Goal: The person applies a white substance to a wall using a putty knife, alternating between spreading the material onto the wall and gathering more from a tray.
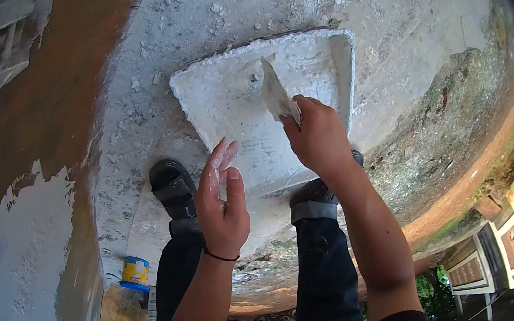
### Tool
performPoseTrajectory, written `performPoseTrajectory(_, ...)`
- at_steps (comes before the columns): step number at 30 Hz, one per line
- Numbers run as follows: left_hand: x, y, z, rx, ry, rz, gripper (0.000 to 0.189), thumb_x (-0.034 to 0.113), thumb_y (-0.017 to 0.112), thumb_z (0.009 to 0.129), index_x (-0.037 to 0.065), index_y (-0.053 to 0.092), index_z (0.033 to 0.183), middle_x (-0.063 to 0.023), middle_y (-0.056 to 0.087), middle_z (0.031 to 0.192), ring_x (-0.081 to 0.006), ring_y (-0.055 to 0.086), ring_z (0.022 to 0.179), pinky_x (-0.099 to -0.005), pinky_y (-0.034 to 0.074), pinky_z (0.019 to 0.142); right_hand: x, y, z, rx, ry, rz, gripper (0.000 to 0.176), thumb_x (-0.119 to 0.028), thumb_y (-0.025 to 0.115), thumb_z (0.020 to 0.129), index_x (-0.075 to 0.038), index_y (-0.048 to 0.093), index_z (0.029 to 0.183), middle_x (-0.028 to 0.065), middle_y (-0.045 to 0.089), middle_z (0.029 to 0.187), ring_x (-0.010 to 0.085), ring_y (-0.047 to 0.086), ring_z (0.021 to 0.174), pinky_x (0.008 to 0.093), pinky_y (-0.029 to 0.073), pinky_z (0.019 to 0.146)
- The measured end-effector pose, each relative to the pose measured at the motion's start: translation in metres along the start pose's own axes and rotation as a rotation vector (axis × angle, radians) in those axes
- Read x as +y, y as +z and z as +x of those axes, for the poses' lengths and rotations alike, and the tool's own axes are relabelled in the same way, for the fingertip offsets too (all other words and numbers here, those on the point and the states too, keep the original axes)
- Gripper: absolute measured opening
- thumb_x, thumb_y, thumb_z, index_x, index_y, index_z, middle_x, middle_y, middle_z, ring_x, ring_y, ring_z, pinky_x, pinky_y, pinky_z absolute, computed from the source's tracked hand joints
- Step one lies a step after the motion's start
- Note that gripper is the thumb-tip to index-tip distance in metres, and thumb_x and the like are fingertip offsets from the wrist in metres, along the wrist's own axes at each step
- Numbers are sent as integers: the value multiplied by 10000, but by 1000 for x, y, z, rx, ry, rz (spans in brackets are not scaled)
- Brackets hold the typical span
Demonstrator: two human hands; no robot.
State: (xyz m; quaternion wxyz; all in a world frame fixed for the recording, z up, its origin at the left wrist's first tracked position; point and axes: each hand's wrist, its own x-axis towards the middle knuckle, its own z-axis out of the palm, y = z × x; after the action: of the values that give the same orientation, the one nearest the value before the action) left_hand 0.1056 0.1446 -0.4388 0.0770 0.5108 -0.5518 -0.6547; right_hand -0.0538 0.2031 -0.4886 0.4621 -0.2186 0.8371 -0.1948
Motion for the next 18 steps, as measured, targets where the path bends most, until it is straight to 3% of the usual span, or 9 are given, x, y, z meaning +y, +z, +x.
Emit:
performPoseTrajectory(2,-4,-1,-1,14,35,25,384,94,387,942,-35,377,1304,-224,514,1224,-263,498,1148,-348,362,965,-3,0,0,84,-330,-376,120,-126,578,804,-13,585,844,136,576,752,254,614,702,370,486,627)
performPoseTrajectory(3,-5,-2,-2,22,67,57,378,76,399,932,-38,392,1292,-238,527,1206,-282,522,1139,-345,407,927,-5,2,3,85,-334,-381,120,-126,578,804,-13,585,844,136,576,752,254,614,702,370,486,627)
performPoseTrajectory(5,-4,-2,-4,22,91,65,377,77,398,932,-40,393,1290,-239,527,1207,-283,525,1135,-343,413,917,-12,11,10,118,-538,-577,92,-134,578,780,-42,577,784,98,527,762,232,588,729,367,480,622)
performPoseTrajectory(10,-4,-9,-10,50,90,24,374,76,397,930,-47,396,1284,-240,528,1203,-284,524,1135,-341,422,905,-27,57,5,137,-735,-765,142,-212,600,759,-74,585,785,50,515,775,203,550,717,308,463,606)
performPoseTrajectory(13,-4,-16,-14,114,93,-8,373,81,402,932,-49,398,1282,-236,531,1199,-284,521,1138,-341,417,911,-27,73,4,132,-748,-755,166,-237,601,765,-76,583,803,47,516,801,210,548,753,315,460,635)
performPoseTrajectory(15,-3,-22,-17,129,106,-13,370,90,409,934,-46,405,1278,-229,535,1196,-275,520,1137,-341,411,916,-19,83,10,121,-654,-876,174,-248,595,770,-81,576,818,45,516,820,219,546,784,320,454,669)
performPoseTrajectory(18,2,-32,-20,172,109,-7,366,105,409,939,-45,414,1273,-222,537,1197,-266,525,1126,-340,402,920,-16,72,6,91,-737,-778,163,-249,584,784,-91,574,826,45,521,819,225,549,803,330,449,695)
